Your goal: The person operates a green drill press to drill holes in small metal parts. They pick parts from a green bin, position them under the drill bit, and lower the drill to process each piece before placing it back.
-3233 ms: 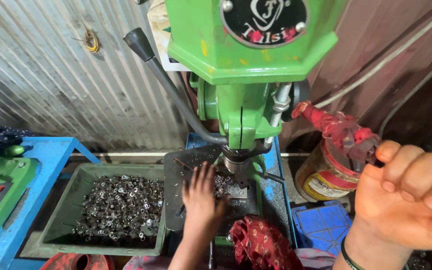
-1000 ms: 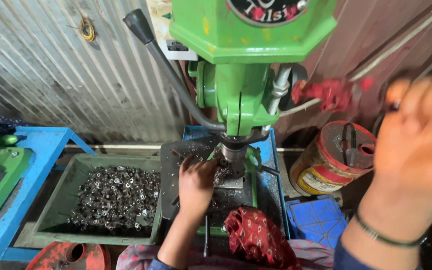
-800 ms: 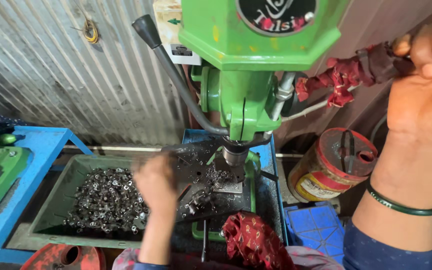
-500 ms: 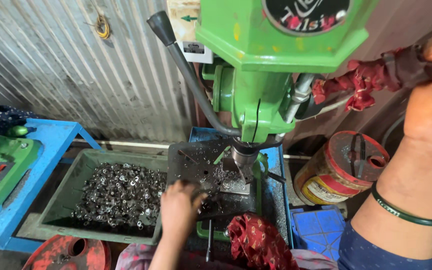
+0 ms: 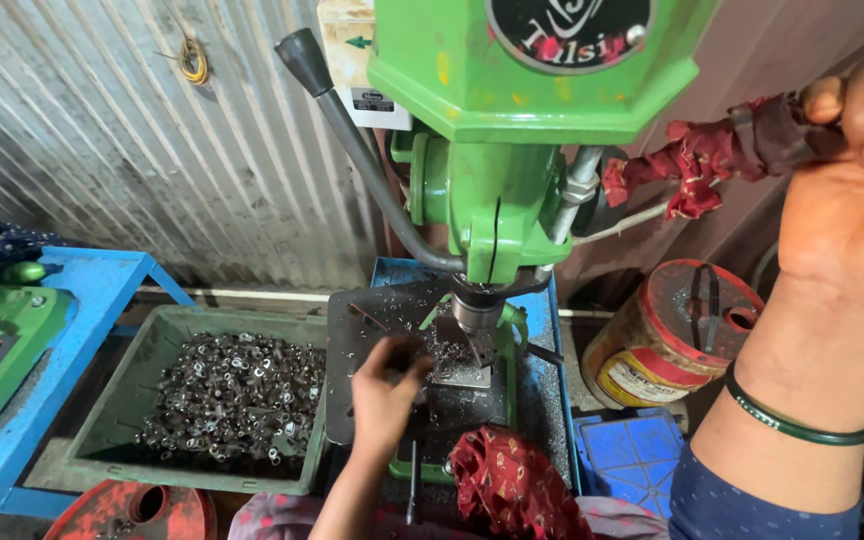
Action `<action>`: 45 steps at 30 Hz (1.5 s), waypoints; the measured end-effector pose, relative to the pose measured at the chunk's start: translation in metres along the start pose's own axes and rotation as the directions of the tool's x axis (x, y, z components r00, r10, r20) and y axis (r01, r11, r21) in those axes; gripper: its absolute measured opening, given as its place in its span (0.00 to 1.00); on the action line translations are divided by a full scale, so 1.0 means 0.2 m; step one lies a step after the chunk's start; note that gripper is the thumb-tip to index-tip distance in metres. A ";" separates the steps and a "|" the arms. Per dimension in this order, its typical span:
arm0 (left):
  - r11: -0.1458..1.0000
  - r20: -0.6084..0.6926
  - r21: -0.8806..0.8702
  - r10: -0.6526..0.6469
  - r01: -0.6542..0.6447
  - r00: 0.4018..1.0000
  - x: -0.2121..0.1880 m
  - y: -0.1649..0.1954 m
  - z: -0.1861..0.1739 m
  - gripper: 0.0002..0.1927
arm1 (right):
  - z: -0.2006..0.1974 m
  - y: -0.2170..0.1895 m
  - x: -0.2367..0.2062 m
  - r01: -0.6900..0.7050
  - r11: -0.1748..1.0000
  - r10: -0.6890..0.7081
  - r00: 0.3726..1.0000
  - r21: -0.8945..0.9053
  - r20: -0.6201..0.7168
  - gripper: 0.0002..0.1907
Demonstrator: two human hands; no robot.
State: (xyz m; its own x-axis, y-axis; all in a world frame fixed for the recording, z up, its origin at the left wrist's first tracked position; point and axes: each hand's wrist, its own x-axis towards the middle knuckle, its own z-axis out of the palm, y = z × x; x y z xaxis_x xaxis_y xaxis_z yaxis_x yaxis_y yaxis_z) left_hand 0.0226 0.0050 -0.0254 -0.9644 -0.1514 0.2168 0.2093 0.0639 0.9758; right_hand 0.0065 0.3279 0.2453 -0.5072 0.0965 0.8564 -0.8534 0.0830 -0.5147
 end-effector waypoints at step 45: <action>0.784 -0.121 0.571 0.373 -0.243 0.920 0.09 0.10 0.11 0.44 | -0.11 0.12 -0.83 0.224 0.912 -0.064 0.905 0.344 -0.421 0.15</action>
State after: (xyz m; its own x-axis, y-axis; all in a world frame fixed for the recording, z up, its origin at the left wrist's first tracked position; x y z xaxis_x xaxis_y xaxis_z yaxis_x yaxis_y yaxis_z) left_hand 0.0056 0.0253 -0.0022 -0.7894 -0.2344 0.5674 0.3065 0.6502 0.6951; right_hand 0.0733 0.3355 0.0900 -0.3537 0.4997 0.7907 -0.9333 -0.2444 -0.2630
